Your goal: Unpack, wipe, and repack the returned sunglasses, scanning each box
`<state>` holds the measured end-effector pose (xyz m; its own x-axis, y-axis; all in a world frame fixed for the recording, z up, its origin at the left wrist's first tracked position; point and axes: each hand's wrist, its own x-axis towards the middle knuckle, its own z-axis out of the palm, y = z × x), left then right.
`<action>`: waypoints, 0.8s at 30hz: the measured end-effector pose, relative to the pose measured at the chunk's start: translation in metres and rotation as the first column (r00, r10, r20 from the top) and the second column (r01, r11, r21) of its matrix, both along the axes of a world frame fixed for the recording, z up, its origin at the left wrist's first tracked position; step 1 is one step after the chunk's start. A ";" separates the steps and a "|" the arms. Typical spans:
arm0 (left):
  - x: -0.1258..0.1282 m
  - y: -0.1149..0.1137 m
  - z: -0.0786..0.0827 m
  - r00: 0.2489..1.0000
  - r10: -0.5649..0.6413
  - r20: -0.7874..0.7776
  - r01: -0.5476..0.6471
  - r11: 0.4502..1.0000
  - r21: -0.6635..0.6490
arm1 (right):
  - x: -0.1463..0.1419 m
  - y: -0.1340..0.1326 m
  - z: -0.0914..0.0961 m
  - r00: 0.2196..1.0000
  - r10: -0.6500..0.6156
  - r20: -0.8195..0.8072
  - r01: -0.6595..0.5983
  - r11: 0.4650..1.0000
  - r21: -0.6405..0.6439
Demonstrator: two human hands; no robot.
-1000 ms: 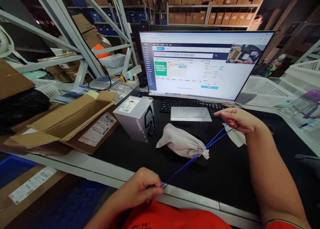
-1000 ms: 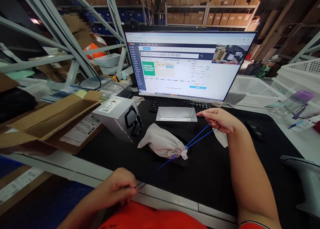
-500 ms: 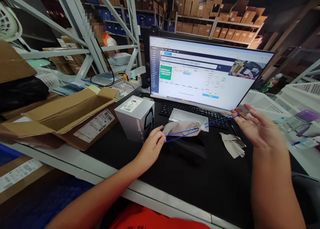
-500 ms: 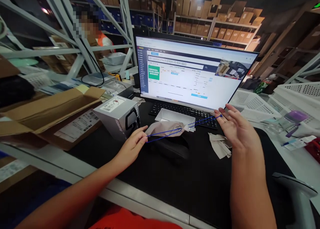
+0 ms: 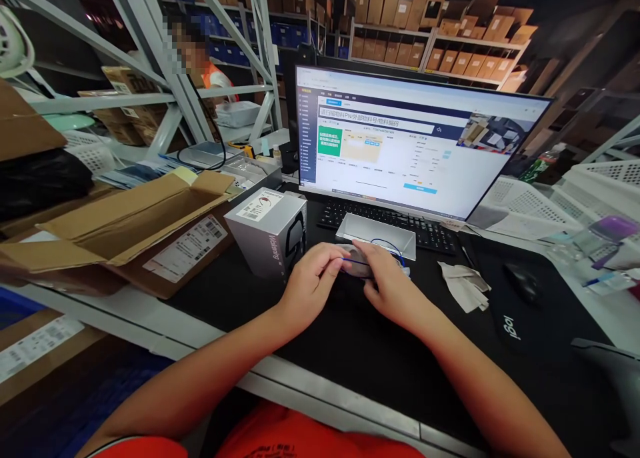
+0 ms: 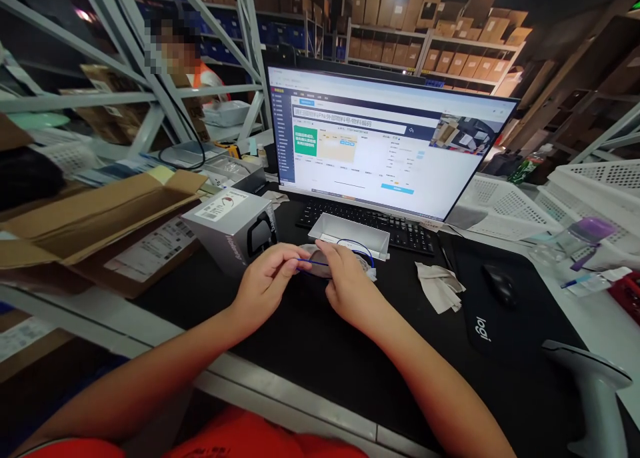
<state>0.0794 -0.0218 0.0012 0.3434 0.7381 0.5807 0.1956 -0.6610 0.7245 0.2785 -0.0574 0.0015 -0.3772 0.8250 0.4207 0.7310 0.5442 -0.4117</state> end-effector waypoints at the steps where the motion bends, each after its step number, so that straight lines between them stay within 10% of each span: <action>1: -0.002 0.002 -0.001 0.999 0.047 -0.025 -0.045 0.998 0.054 | 0.001 0.004 0.000 1.000 0.018 0.007 -0.018 0.999 -0.035; 8: -0.020 -0.003 -0.028 0.938 0.321 -0.132 -0.275 0.920 0.278 | 0.003 0.028 -0.009 0.994 -0.109 0.006 0.109 0.990 -0.090; 12: -0.032 -0.014 -0.041 0.913 0.110 -0.393 0.016 0.953 0.303 | 0.010 0.029 -0.001 0.897 -0.312 -0.313 0.281 0.949 -0.142; 20: -0.021 0.001 -0.042 0.639 -0.009 -0.769 0.362 0.886 0.290 | 0.035 0.004 0.041 0.268 -0.412 -0.871 0.115 0.911 -0.396; 24: -0.019 -0.003 -0.043 0.556 0.005 -0.831 0.468 0.824 0.319 | 0.017 -0.021 0.039 0.303 -0.340 -0.890 0.268 0.927 -0.263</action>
<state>0.0607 -0.0251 -0.0414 0.9353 0.2814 0.2147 0.2968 -0.9540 -0.0429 0.2956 -0.0785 0.0407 0.4913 0.8263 0.2755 -0.0092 0.3212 -0.9470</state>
